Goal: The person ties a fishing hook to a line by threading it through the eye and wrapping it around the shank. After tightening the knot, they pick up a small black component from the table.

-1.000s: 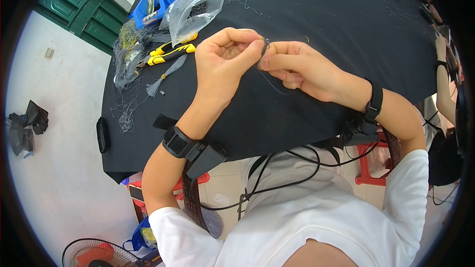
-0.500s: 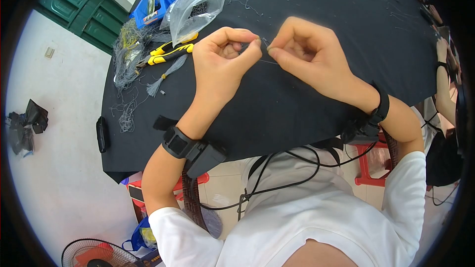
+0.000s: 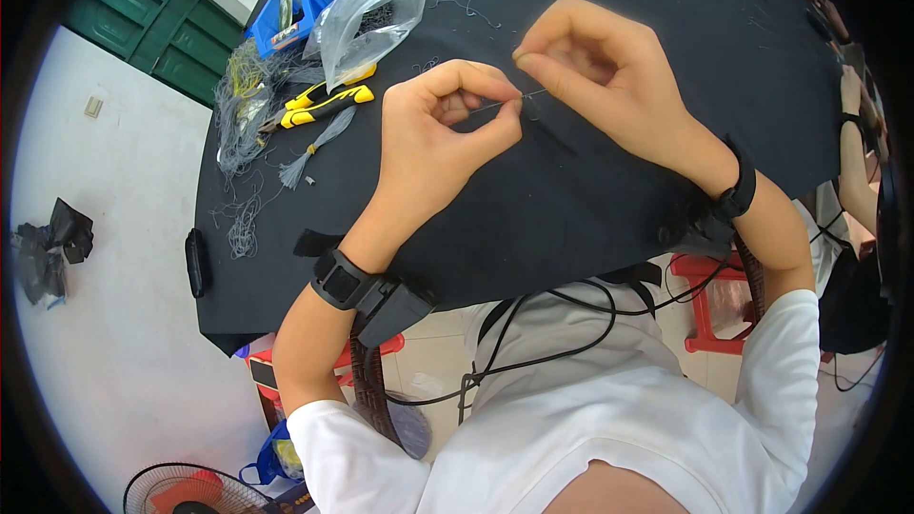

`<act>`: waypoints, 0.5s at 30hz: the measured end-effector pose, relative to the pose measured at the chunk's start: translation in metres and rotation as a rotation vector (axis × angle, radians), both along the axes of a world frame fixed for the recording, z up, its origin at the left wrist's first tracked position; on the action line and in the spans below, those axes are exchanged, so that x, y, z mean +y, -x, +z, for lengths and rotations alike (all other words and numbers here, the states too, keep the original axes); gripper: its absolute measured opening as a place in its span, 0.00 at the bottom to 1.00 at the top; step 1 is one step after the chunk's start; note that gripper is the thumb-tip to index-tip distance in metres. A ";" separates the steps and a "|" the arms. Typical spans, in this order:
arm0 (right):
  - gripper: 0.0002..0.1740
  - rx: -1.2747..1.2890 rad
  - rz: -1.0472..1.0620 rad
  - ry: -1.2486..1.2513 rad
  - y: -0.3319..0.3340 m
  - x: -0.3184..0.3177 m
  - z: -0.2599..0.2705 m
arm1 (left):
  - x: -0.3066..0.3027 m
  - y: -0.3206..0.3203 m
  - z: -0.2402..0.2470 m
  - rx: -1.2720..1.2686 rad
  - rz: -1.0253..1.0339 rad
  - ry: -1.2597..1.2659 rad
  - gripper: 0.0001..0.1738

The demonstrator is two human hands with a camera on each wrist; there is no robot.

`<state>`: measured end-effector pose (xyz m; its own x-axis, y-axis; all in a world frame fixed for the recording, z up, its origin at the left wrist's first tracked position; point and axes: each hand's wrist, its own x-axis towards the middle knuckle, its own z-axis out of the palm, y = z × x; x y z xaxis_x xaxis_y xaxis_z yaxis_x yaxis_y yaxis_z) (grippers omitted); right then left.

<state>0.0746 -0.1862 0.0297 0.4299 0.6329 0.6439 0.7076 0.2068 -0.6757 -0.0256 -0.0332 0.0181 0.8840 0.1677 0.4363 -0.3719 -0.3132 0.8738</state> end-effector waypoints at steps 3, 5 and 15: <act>0.05 0.024 -0.004 0.029 -0.007 0.001 -0.001 | -0.001 0.001 0.001 0.002 -0.049 0.015 0.05; 0.05 0.047 0.001 0.050 -0.011 0.001 -0.003 | -0.001 0.002 0.001 -0.012 -0.069 0.016 0.05; 0.06 0.086 0.018 -0.014 -0.014 0.005 -0.010 | 0.003 0.000 -0.002 -0.017 -0.066 0.102 0.06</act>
